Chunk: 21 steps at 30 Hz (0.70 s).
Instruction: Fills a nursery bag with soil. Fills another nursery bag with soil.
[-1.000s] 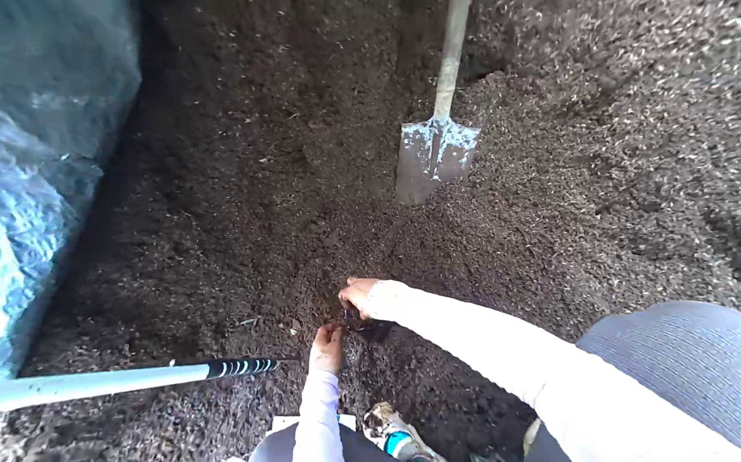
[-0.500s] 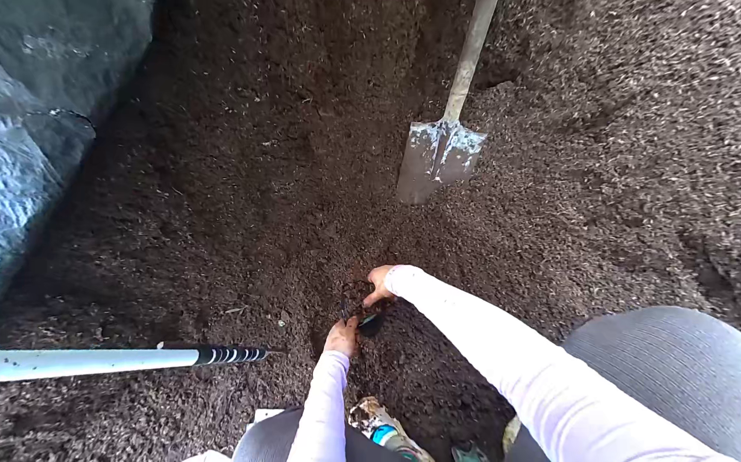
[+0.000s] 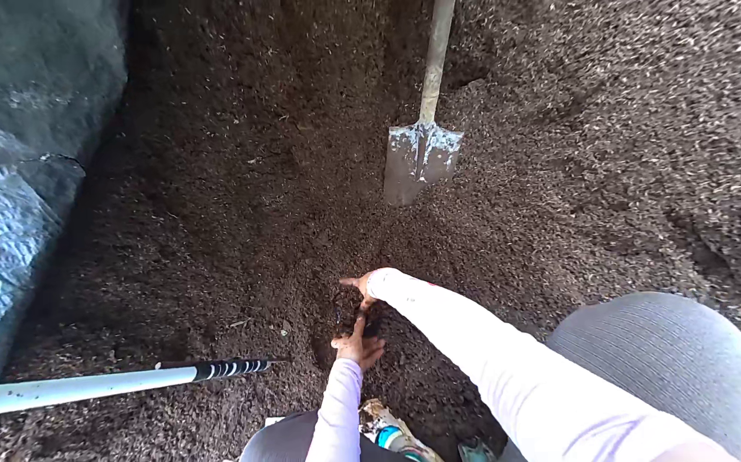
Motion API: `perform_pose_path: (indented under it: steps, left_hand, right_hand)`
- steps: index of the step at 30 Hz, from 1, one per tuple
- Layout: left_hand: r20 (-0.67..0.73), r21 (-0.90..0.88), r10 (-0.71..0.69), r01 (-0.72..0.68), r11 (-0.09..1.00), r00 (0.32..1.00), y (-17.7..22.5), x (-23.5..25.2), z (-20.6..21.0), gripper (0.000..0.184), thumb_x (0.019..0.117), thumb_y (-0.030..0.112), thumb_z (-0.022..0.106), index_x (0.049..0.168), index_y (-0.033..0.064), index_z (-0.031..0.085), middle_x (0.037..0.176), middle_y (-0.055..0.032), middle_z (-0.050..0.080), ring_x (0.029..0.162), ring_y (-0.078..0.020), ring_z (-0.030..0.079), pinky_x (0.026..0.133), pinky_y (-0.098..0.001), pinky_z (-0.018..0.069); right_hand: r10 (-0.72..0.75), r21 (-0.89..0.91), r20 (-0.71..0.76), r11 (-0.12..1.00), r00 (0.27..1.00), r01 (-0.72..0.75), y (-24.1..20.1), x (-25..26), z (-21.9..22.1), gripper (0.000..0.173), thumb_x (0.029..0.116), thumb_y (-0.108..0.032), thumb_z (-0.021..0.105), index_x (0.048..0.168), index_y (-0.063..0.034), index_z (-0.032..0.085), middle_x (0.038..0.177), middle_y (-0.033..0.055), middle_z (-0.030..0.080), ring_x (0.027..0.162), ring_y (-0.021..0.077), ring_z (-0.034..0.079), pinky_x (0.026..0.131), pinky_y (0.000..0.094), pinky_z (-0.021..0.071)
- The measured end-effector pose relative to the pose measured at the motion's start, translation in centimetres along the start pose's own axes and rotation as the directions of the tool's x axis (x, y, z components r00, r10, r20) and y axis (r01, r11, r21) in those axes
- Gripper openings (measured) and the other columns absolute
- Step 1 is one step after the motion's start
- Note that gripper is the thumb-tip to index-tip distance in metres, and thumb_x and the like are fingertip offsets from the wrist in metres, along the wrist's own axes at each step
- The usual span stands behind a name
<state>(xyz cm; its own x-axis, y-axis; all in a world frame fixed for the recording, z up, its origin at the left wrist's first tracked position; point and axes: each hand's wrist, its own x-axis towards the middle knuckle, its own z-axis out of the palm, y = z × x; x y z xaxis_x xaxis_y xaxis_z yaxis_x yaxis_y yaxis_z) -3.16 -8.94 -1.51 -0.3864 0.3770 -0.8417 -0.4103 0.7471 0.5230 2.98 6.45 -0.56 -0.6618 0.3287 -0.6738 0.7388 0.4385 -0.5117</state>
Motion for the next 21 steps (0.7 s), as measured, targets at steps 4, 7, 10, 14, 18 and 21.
perform_pose_path:
  steps: [4, 7, 10, 14, 18, 21]
  left_hand:
    - [-0.047, -0.264, 0.078, -0.088, 0.961, 0.996, 0.0, 0.1, 1.8, 0.078, 0.1092, 0.026, 0.053, 0.163, 0.0205, -0.003, 0.137, -0.0342, 0.051, 0.089, -0.0334, 0.072, 0.071, -0.0397, 0.0613]
    - [-0.059, -0.271, 0.117, -0.129, 0.954, 0.991, 0.1, 0.5, 2.2, 0.07, 0.1113, 0.021, 0.047, 0.163, 0.0223, 0.0, 0.133, -0.0306, 0.053, 0.086, -0.0288, 0.069, 0.068, -0.0362, 0.0585]
    - [-0.12, -0.285, 0.11, -0.141, 0.948, 0.987, 0.3, 0.7, 2.1, 0.069, 0.1098, 0.015, 0.049, 0.162, 0.0183, 0.005, 0.121, -0.0268, 0.057, 0.076, -0.0225, 0.066, 0.06, -0.0316, 0.056]
    - [-0.174, -0.276, 0.135, -0.18, 0.944, 0.976, 0.2, 0.6, 2.2, 0.07, 0.1098, 0.011, 0.047, 0.163, 0.0201, 0.002, 0.127, -0.0267, 0.052, 0.077, -0.0222, 0.064, 0.062, -0.0324, 0.0555]
    - [-0.161, -0.183, 0.195, -0.223, 0.957, 0.968, -0.1, 0.5, 1.8, 0.067, 0.1096, 0.008, 0.046, 0.163, 0.0179, 0.007, 0.122, -0.0255, 0.055, 0.073, -0.0219, 0.063, 0.061, -0.033, 0.055]
    - [-0.044, 0.177, 0.246, -0.235, 0.956, 0.968, 1.1, 1.0, -0.7, 0.069, 0.109, 0.01, 0.05, 0.164, 0.0134, 0.009, 0.129, -0.0288, 0.057, 0.083, -0.0267, 0.069, 0.072, -0.0384, 0.0591]
  right_hand:
    - [-0.045, -0.083, 0.038, 0.995, 0.998, 0.048, -0.3, 0.3, -0.1, 0.081, 0.0989, -0.027, 0.07, 0.164, -0.0104, 0.024, 0.154, 0.0295, 0.044, 0.142, 0.0462, 0.045, 0.112, 0.0642, 0.0364]
    - [-0.017, -0.131, 0.009, 0.991, 1.0, 0.018, -0.7, -0.4, -0.2, 0.072, 0.1018, -0.028, 0.065, 0.159, -0.0019, 0.031, 0.151, 0.0309, 0.046, 0.141, 0.0461, 0.045, 0.113, 0.0644, 0.0356]
    - [0.022, -0.116, -0.033, 0.993, 0.999, -0.026, -1.9, -1.8, 0.0, 0.062, 0.1024, -0.024, 0.064, 0.155, -0.0005, 0.04, 0.15, 0.0293, 0.048, 0.141, 0.045, 0.046, 0.113, 0.0638, 0.0371]
    - [0.109, -0.051, -0.102, 0.992, 0.989, -0.114, -4.4, -4.1, 0.8, 0.041, 0.1037, -0.011, 0.054, 0.143, 0.0023, 0.054, 0.147, 0.0266, 0.053, 0.138, 0.0433, 0.05, 0.109, 0.0627, 0.042]
    - [0.14, -0.011, -0.123, 0.99, 0.982, -0.143, -4.6, -5.1, 1.2, 0.038, 0.1028, -0.011, 0.055, 0.137, 0.0052, 0.057, 0.146, 0.0258, 0.054, 0.137, 0.0418, 0.051, 0.108, 0.0607, 0.0435]
    - [0.167, 0.038, -0.11, 0.986, 0.98, -0.164, -3.8, -5.5, 0.9, 0.057, 0.1002, -0.025, 0.065, 0.144, 0.0076, 0.049, 0.147, 0.0287, 0.052, 0.137, 0.0431, 0.051, 0.108, 0.0624, 0.0425]
